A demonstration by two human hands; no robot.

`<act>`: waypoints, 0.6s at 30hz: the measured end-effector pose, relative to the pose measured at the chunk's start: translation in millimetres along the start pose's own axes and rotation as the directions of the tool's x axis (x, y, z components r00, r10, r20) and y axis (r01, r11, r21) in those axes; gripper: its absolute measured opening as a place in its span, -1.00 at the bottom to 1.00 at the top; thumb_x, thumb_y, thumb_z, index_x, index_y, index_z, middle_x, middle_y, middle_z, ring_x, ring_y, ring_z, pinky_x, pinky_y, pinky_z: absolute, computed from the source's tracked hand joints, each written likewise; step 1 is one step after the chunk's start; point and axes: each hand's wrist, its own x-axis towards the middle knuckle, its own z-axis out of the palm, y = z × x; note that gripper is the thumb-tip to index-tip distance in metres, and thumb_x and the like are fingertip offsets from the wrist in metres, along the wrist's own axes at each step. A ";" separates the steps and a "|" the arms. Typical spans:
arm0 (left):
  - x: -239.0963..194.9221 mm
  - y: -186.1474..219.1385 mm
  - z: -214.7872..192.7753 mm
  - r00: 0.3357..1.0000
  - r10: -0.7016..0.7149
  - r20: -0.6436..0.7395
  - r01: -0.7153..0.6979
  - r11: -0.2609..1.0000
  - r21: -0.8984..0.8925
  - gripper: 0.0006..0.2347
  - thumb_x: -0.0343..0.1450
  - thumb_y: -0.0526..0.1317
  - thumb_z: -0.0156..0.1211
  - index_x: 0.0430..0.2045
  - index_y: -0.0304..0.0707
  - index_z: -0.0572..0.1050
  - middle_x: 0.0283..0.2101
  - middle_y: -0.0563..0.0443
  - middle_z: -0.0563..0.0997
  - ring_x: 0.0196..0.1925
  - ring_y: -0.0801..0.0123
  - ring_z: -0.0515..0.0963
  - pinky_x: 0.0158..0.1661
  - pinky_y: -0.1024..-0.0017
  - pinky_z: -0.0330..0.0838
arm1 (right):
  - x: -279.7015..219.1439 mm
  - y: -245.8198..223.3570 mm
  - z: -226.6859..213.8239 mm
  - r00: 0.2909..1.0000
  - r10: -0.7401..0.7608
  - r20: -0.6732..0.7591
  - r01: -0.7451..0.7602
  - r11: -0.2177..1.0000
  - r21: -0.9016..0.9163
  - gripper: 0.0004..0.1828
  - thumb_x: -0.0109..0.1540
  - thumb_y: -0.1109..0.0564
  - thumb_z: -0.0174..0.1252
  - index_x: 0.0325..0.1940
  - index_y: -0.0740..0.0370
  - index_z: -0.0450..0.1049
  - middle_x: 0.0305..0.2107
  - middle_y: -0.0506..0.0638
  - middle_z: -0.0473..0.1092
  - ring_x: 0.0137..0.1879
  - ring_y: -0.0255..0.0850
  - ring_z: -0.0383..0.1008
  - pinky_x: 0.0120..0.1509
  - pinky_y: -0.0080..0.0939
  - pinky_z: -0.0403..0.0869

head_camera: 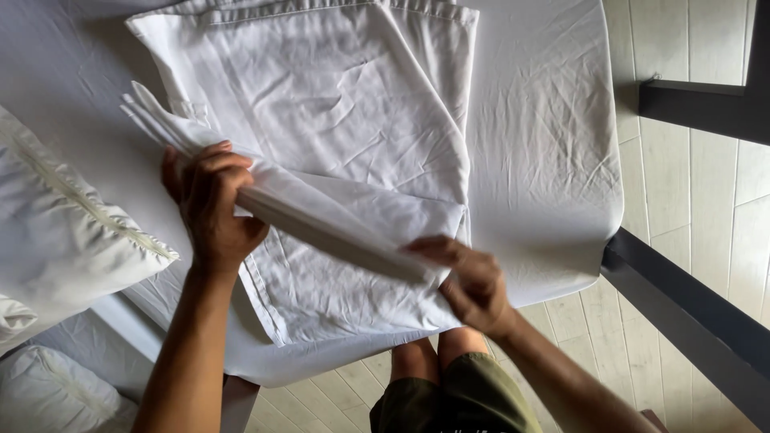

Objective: Fold a white linen item and place it into a wardrobe.

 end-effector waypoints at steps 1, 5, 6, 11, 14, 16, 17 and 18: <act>4.2 -6.8 2.6 1.000 -0.001 0.002 0.001 1.000 -0.002 -0.75 0.42 -0.14 0.35 -0.34 -0.22 0.36 -0.04 0.00 0.57 0.22 0.01 0.53 0.44 -0.23 -0.13 | 1.9 2.8 -10.1 1.000 0.002 -0.001 -0.002 1.000 -0.001 -0.71 0.35 0.09 -0.01 0.05 0.29 0.47 0.06 0.22 0.47 0.20 0.04 0.52 0.33 0.10 0.62; 49.4 -27.9 4.1 0.997 0.077 0.024 -0.079 0.993 0.085 -0.79 0.41 -0.38 0.43 -0.17 -0.36 0.51 -0.10 -0.18 0.58 0.03 -0.06 0.51 0.40 -0.27 -0.11 | 61.0 10.0 -46.0 0.951 0.038 -0.307 -0.099 0.978 -0.184 -0.71 0.39 0.03 0.05 -0.05 0.35 0.45 -0.22 0.07 0.43 -0.18 -0.23 0.41 -0.04 -0.25 0.50; 65.0 -30.3 1.4 0.993 0.104 0.054 -0.108 0.992 0.068 -0.82 0.42 -0.45 0.36 -0.13 -0.46 0.56 -0.15 -0.24 0.59 -0.04 -0.12 0.50 0.42 -0.22 -0.15 | 85.3 10.2 -52.2 0.936 0.004 -0.353 -0.108 0.955 -0.275 -0.67 0.42 -0.04 0.01 -0.08 0.32 0.41 -0.33 0.04 0.40 -0.25 -0.25 0.34 -0.10 -0.22 0.47; 104.3 -88.0 57.8 0.973 0.147 0.178 -0.182 0.962 0.203 -0.67 0.49 -0.31 0.45 0.10 -0.33 0.47 -0.06 -0.17 0.52 0.04 -0.01 0.47 0.24 -0.07 -0.03 | 162.0 86.0 -117.8 0.946 -0.179 -0.270 -0.082 0.672 -0.736 -0.83 0.41 0.21 0.09 0.05 0.35 0.45 0.20 0.10 0.28 0.02 -0.10 0.28 -0.09 -0.21 0.49; 112.4 -102.4 67.8 0.968 0.100 0.232 -0.146 0.970 0.192 -0.64 0.47 -0.23 0.36 0.12 -0.36 0.44 0.03 -0.24 0.42 0.05 -0.05 0.41 0.14 -0.03 0.10 | 180.8 95.8 -138.4 0.963 -0.248 -0.110 0.015 0.454 -0.891 -0.81 0.31 0.22 0.29 -0.05 0.34 0.47 0.31 0.11 0.27 0.27 0.09 0.27 0.17 -0.01 0.55; 113.0 -105.6 64.3 0.969 0.064 0.239 -0.107 0.979 0.172 -0.68 0.49 -0.25 0.27 0.11 -0.38 0.45 0.13 -0.28 0.38 0.10 -0.11 0.41 0.16 -0.07 0.13 | 186.3 85.6 -142.0 0.959 -0.284 0.005 0.123 0.399 -0.909 -0.68 0.23 0.28 0.36 0.01 0.39 0.43 0.23 0.17 0.36 0.24 0.13 0.27 0.24 0.10 0.51; 112.0 -107.3 60.4 0.983 0.061 0.175 -0.095 0.977 0.189 -0.70 0.48 -0.35 0.23 0.11 -0.37 0.44 0.11 -0.27 0.41 0.11 -0.09 0.41 0.13 -0.05 0.15 | 187.8 81.4 -143.3 0.963 -0.268 0.042 0.154 0.410 -0.899 -0.69 0.24 0.27 0.28 0.03 0.40 0.43 0.15 0.20 0.38 0.20 0.13 0.26 0.23 0.08 0.42; 110.1 -109.1 55.3 0.992 0.059 0.113 -0.081 0.975 0.207 -0.69 0.47 -0.44 0.19 0.11 -0.36 0.43 0.09 -0.26 0.45 0.12 -0.08 0.41 0.11 -0.03 0.18 | 188.8 77.6 -143.5 0.965 -0.251 0.079 0.183 0.425 -0.887 -0.69 0.24 0.25 0.21 0.06 0.41 0.43 0.07 0.22 0.41 0.15 0.12 0.25 0.22 0.06 0.34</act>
